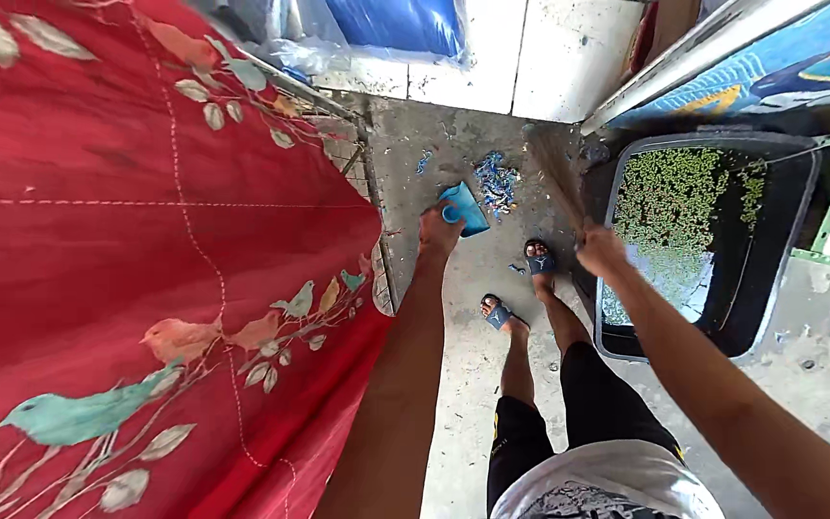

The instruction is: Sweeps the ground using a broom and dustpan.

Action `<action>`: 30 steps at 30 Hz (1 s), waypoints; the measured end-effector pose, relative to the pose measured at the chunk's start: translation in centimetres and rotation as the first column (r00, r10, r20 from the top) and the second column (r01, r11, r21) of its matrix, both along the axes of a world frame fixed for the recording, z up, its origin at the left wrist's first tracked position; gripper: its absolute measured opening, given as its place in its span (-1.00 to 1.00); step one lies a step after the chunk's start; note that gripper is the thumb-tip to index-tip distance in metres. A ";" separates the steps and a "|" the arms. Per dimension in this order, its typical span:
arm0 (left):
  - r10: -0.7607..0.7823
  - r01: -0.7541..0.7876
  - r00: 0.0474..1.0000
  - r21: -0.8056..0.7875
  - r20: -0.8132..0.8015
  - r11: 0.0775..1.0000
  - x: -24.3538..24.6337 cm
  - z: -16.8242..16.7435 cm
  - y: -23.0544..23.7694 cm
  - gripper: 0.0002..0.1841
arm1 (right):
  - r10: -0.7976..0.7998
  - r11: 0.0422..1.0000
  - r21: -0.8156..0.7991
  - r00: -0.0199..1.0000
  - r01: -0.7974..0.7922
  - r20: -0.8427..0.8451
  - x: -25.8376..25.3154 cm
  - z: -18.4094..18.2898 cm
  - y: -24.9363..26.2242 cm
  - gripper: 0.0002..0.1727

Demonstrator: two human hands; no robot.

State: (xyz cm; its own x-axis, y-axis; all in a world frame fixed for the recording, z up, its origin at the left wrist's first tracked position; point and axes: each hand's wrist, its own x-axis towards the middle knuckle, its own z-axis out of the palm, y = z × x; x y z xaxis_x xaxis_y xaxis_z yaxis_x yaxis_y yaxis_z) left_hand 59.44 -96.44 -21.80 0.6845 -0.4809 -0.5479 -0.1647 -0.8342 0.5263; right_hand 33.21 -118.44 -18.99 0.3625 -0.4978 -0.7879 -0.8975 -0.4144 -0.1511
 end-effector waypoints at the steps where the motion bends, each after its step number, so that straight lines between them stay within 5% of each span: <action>1: -0.031 0.031 0.999 0.046 -0.006 0.998 0.7 -0.1 -2.1 -0.60 | -0.001 0.998 0.058 1.000 0.001 0.000 -0.9 -1.5 1.6 -0.33; 4: -0.123 0.124 0.992 0.171 -0.019 0.977 1.7 0.5 -7.8 -0.58 | 0.058 0.948 0.312 0.998 -0.058 0.011 -2.6 -4.1 6.0 -0.45; 6: -0.164 0.164 0.986 0.220 -0.019 0.962 1.8 0.5 -10.0 -0.55 | 0.079 0.906 0.411 0.995 -0.098 0.063 -4.0 -3.8 8.7 -0.36; 10: -0.175 0.168 0.985 0.213 0.012 0.962 1.3 0.2 -10.6 -0.55 | 0.025 0.921 0.387 0.998 -0.048 0.066 -6.2 2.8 8.8 -0.23; 15: -0.058 0.055 0.998 0.140 0.018 0.989 1.0 -0.4 -7.8 -0.59 | 0.068 0.976 0.206 0.997 -0.073 0.030 -4.0 10.0 1.8 -0.31; 17: -0.025 0.023 0.999 0.106 0.019 0.994 1.1 -1.1 -6.5 -0.57 | 0.056 0.988 0.144 0.996 -0.065 0.065 -1.4 8.6 -1.4 -0.32; 20: -0.016 0.015 1.000 0.100 0.016 0.995 1.1 -1.7 -5.7 -0.57 | 0.073 0.992 0.095 0.995 -0.080 0.074 2.7 1.7 -3.5 -0.26; 24: 0.032 -0.036 0.999 0.102 0.039 0.994 1.4 -1.9 -5.7 -0.57 | 0.207 0.950 0.224 0.975 -0.219 0.075 2.1 -3.8 2.5 -0.42; 30: 0.113 -0.114 0.993 0.019 0.035 0.993 0.4 -1.1 -2.7 -0.56 | 0.196 0.913 0.359 0.980 -0.195 0.034 -5.3 6.0 7.2 -0.22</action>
State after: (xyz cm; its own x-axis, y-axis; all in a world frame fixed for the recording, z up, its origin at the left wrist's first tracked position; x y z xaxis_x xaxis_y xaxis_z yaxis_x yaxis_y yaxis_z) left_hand 59.84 -99.10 -22.86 0.7522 -0.3873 -0.5331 -0.0852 -0.8595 0.5041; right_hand 27.91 -111.21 -13.02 0.4216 -0.1006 -0.9012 -0.8045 -0.5000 -0.3206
